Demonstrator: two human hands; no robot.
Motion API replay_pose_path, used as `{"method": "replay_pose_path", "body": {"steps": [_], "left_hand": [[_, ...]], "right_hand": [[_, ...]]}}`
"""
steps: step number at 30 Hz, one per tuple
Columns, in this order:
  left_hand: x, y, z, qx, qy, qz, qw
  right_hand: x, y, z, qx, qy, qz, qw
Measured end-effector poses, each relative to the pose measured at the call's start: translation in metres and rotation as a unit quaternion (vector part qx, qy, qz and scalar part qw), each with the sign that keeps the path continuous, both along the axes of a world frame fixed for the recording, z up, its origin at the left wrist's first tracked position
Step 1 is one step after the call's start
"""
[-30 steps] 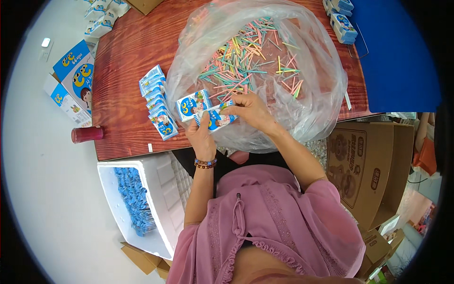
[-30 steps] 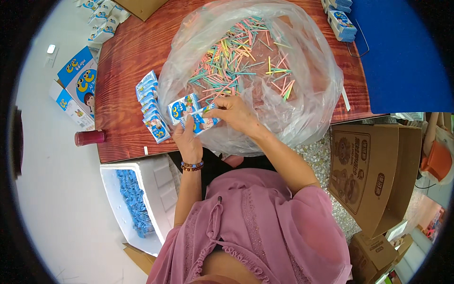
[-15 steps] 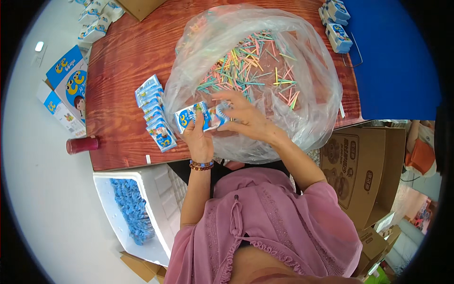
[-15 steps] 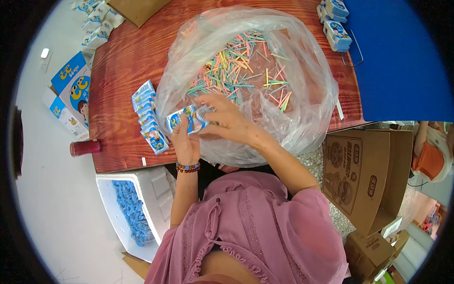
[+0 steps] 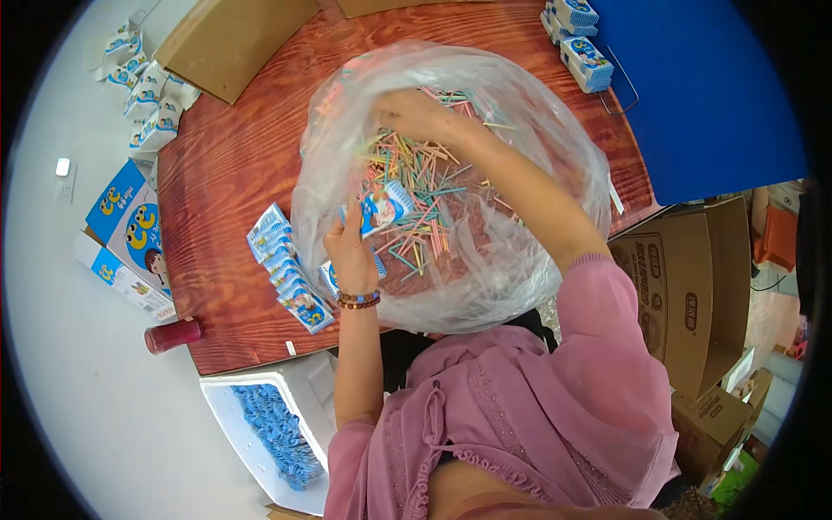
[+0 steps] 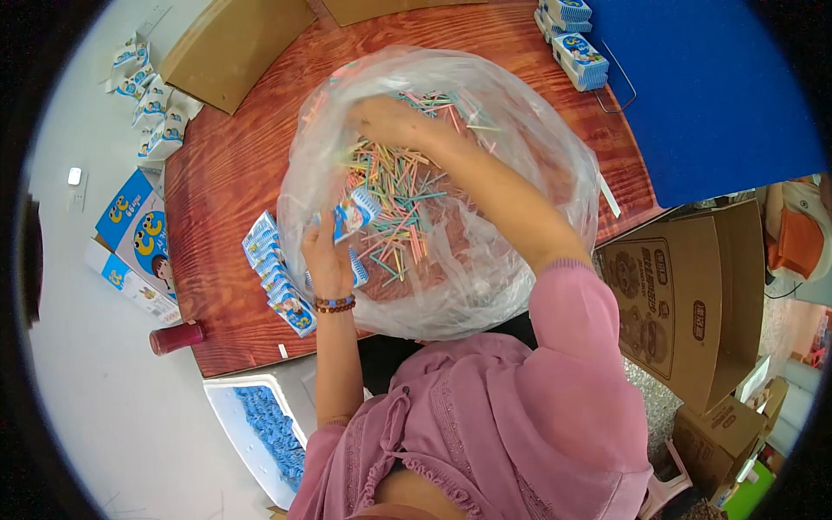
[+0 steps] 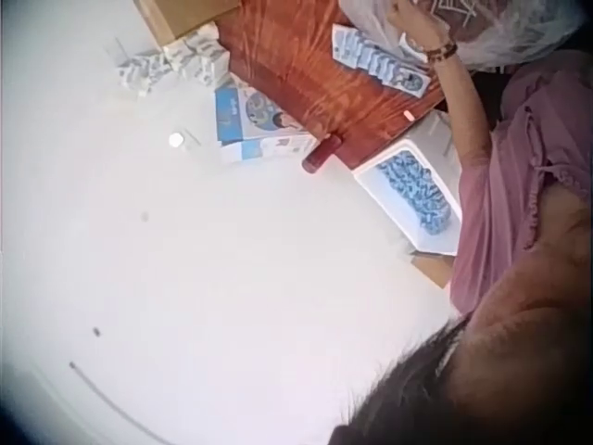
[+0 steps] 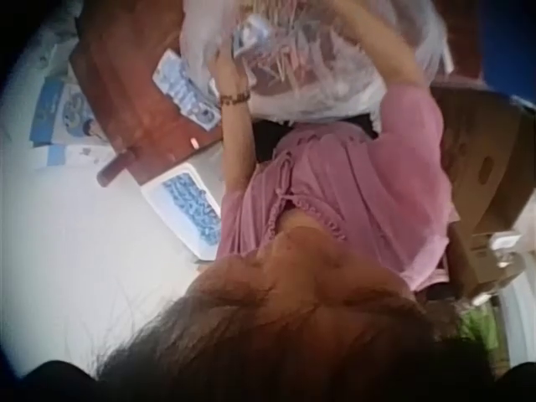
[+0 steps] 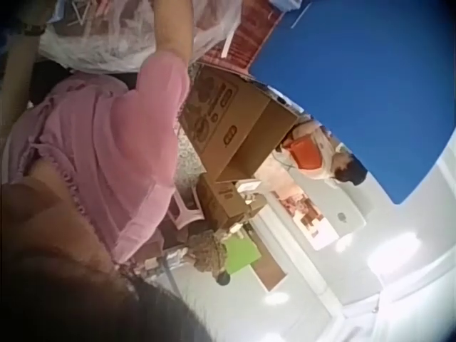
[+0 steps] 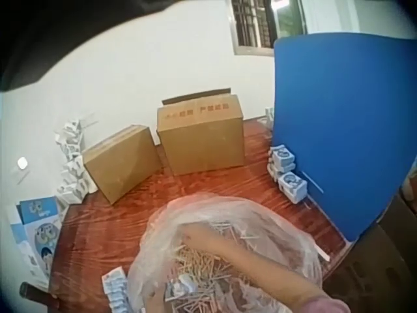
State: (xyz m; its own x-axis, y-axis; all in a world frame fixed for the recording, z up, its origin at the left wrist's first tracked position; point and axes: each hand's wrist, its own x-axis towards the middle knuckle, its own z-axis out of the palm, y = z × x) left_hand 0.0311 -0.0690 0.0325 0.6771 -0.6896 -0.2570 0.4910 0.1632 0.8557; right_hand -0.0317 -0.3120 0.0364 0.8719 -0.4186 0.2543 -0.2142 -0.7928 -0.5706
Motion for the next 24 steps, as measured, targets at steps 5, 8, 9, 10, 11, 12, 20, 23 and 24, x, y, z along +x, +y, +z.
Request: {"method": "replay_pose_path", "body": {"steps": [5,8,9,10,11,12,20,23,24], "left_hand": [[0.018,-0.044,-0.001,-0.016,-0.083,0.012,0.996],[0.022,-0.057,0.000,-0.030,-0.066,0.024,0.997],[0.030,-0.059,-0.005,-0.035,-0.072,0.037,0.996],[0.036,-0.059,-0.010,-0.032,-0.070,0.038,0.996],[0.039,-0.062,-0.011,-0.044,-0.072,0.046,0.995],[0.040,-0.064,-0.012,-0.056,-0.074,0.055,0.994],[0.042,-0.059,0.002,-0.061,-0.043,0.091,0.993],[0.034,-0.065,0.003,-0.064,-0.029,0.068,0.995],[0.036,-0.059,0.005,-0.062,-0.025,0.062,0.996]], "right_hand": [[0.020,-0.060,0.014,0.054,-0.062,0.016,0.996],[-0.004,-0.099,0.014,0.069,0.024,-0.020,0.997],[-0.009,-0.106,0.014,0.056,0.076,-0.040,0.995],[-0.015,-0.113,0.014,0.058,0.078,-0.038,0.995],[-0.023,-0.122,0.017,0.058,0.091,-0.053,0.993],[-0.028,-0.127,0.018,0.057,0.103,-0.068,0.991],[-0.006,-0.101,0.015,-0.068,0.219,-0.157,0.961],[-0.011,-0.128,-0.027,-0.149,0.172,-0.174,0.958],[-0.005,-0.122,-0.025,-0.146,0.171,-0.169,0.960]]}}
